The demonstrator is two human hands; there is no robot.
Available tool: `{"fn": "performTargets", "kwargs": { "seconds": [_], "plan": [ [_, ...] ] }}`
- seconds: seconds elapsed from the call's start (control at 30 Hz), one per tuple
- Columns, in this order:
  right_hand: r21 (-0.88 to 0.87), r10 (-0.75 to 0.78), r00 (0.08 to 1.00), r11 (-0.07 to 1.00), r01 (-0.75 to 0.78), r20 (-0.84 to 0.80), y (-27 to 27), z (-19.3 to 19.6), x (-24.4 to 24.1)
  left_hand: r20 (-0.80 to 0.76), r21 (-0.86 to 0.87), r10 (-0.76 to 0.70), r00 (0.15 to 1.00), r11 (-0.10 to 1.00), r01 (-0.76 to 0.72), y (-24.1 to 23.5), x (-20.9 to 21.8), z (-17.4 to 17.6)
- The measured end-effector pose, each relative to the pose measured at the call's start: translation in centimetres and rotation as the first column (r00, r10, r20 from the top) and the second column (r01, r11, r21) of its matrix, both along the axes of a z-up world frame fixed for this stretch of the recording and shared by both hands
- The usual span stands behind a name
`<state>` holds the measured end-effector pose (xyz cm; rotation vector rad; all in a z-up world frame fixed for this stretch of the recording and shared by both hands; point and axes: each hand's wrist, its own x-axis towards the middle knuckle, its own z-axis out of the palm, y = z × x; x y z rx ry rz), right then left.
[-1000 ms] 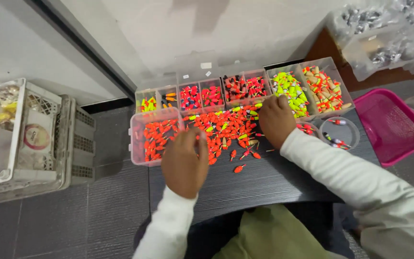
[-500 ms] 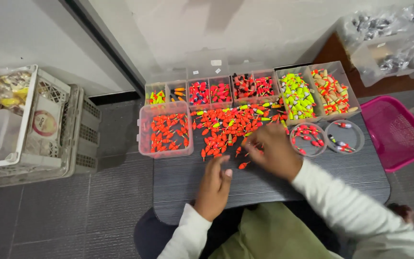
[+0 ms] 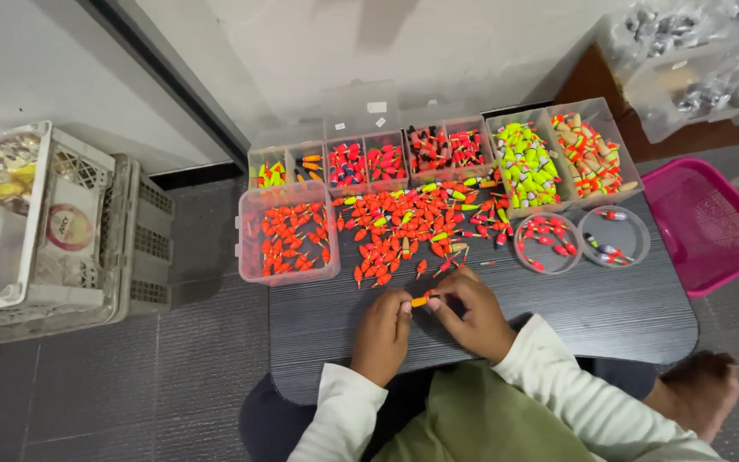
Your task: The person sits on the floor and assembles small, colorful fishing floats by hand. They pick up individual float components from a pile on a low table and fit them together, then place the completed items into a nearby container.
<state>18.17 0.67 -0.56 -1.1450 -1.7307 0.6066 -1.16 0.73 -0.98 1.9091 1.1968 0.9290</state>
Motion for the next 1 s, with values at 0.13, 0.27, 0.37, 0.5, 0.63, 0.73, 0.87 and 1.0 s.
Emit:
{"fn": "performTargets", "kwargs": {
  "seconds": [0.13, 0.27, 0.37, 0.5, 0.63, 0.73, 0.87, 1.0],
  "plan": [
    [0.066, -0.072, 0.965, 0.996, 0.057, 0.251, 0.0, 0.3, -0.2, -0.028, 0.018, 0.051, 0.998, 0.999, -0.050, -0.2, 0.1, -1.4],
    [0.069, -0.065, 0.933, 0.997, 0.043, 0.355, -0.2, 0.2, -0.4, -0.002, 0.064, 0.080, 0.997, 0.995, -0.079, -0.2, 0.3, -1.0],
    [0.126, -0.078, 0.934, 0.991, 0.036, 0.349, -0.1, -1.1, -0.3, -0.014, 0.001, 0.100, 0.995, 0.995, -0.100, -0.2, 0.2, -0.7],
    [0.134, -0.072, 0.927, 0.991, 0.024, 0.368, 0.1, -1.7, 0.0, -0.074, -0.066, 0.066, 0.995, 0.995, -0.071, -0.1, 0.2, -0.3],
    [0.126, -0.080, 0.948, 0.991, 0.042, 0.307, 0.0, -0.5, -0.4, -0.036, -0.099, 0.086, 0.996, 0.991, -0.089, -0.2, 0.1, 0.5],
    [0.142, -0.078, 0.944, 0.989, 0.034, 0.322, 0.0, -1.3, -0.2, 0.000, -0.121, 0.107, 0.994, 0.987, -0.107, -0.1, 0.0, 0.0],
    [0.153, -0.085, 0.927, 0.988, 0.030, 0.366, 0.1, -2.2, 0.0, -0.023, -0.108, 0.069, 0.997, 0.992, -0.071, -0.1, 0.0, 0.3],
    [0.118, -0.088, 0.955, 0.991, 0.056, 0.284, 0.0, -0.7, -0.5, 0.018, -0.116, 0.097, 0.995, 0.989, -0.094, -0.2, -0.1, 0.5]
  ]
}}
